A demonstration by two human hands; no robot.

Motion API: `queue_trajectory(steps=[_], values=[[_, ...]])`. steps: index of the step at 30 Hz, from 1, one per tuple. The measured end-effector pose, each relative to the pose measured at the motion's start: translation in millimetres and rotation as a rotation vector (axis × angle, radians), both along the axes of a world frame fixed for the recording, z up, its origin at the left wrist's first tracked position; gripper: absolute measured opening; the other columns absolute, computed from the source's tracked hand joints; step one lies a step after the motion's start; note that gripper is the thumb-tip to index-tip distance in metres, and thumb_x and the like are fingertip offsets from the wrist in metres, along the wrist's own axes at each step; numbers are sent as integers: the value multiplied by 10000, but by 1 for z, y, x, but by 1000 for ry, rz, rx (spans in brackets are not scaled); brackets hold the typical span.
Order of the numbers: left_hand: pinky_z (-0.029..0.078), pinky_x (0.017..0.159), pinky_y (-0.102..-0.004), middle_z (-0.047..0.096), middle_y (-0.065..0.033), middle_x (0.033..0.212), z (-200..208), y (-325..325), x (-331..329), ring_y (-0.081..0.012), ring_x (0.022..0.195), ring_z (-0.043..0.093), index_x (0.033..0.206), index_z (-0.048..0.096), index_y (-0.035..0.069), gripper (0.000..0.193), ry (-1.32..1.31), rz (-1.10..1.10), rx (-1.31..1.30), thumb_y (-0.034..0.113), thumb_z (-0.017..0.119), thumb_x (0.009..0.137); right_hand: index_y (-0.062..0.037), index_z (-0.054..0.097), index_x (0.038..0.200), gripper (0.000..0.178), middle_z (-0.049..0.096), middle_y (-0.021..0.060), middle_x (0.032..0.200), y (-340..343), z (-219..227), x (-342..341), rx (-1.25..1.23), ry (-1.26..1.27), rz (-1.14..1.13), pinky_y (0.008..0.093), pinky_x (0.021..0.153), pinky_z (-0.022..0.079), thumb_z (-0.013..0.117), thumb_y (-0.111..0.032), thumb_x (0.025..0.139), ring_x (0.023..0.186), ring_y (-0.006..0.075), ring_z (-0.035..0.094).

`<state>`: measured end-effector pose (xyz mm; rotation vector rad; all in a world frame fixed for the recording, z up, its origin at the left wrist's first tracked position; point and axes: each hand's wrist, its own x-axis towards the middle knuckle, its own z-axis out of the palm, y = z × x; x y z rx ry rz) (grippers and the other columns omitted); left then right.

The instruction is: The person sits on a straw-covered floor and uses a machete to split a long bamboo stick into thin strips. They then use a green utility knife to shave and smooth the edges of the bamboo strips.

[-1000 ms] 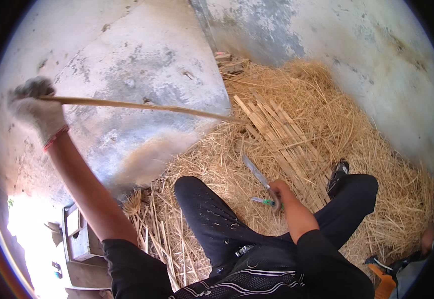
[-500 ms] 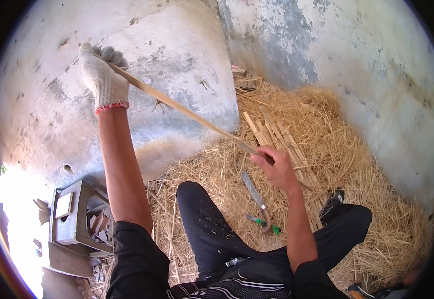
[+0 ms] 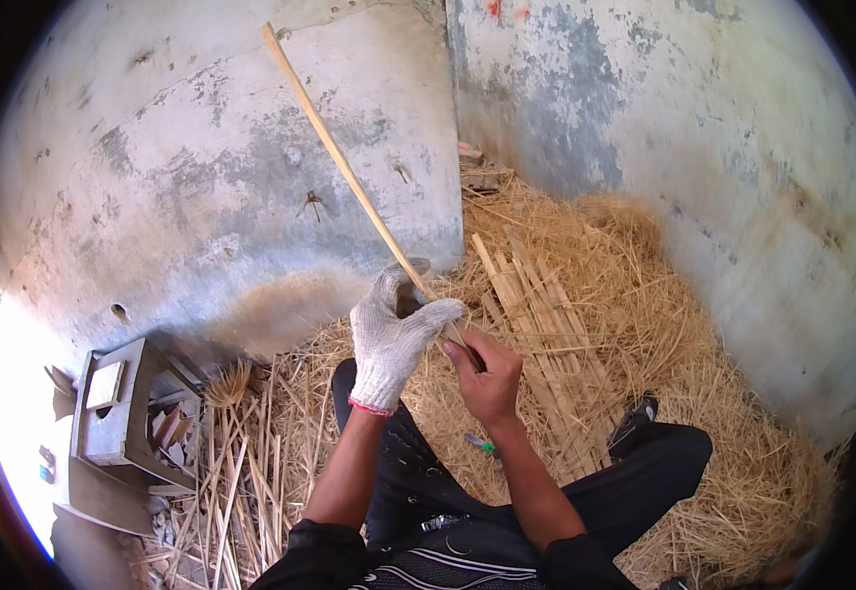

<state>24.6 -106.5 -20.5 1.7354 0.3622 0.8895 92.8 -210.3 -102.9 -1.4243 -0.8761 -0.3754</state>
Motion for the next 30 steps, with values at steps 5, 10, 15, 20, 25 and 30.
queue_trajectory(steps=[5,10,15,20,25,30], values=[[529,537,-244,696,-62,754,-3,-1,-2,-88,634,645,1028,674,-26,216,19,39,215,88,743,857,21,682,917,131,611,54,676,6,-15,-5,44,-5,-47,283,505,388,736,-83,860,542,136,520],[521,579,-273,686,-80,705,6,3,-8,-87,642,652,1001,695,-10,192,21,-35,149,164,641,939,24,690,956,120,566,-43,669,9,-41,5,170,442,392,206,497,343,707,-83,904,567,18,466],[548,701,-276,717,-57,845,-5,7,-7,-122,785,690,1071,671,-19,225,-57,-74,129,162,622,946,28,682,996,137,561,-40,670,11,-45,6,275,543,514,185,481,323,697,-81,913,558,8,448],[571,766,-297,711,-80,961,13,0,-7,-133,866,680,1191,634,-31,301,201,-170,224,128,633,935,42,660,1057,185,600,2,737,9,-53,13,270,536,592,208,531,402,665,-100,939,615,44,516],[516,561,-251,656,-58,740,33,10,0,-108,655,643,1010,604,5,126,-122,13,51,116,567,965,50,656,1092,394,673,54,946,11,-46,29,202,416,443,301,766,491,544,-319,1015,819,135,603],[226,462,-218,314,67,575,137,49,-30,-56,475,272,797,600,125,266,-526,196,317,237,481,1008,-46,687,1078,255,713,120,840,-28,-135,106,-502,693,42,337,701,522,616,-234,920,822,180,704]])
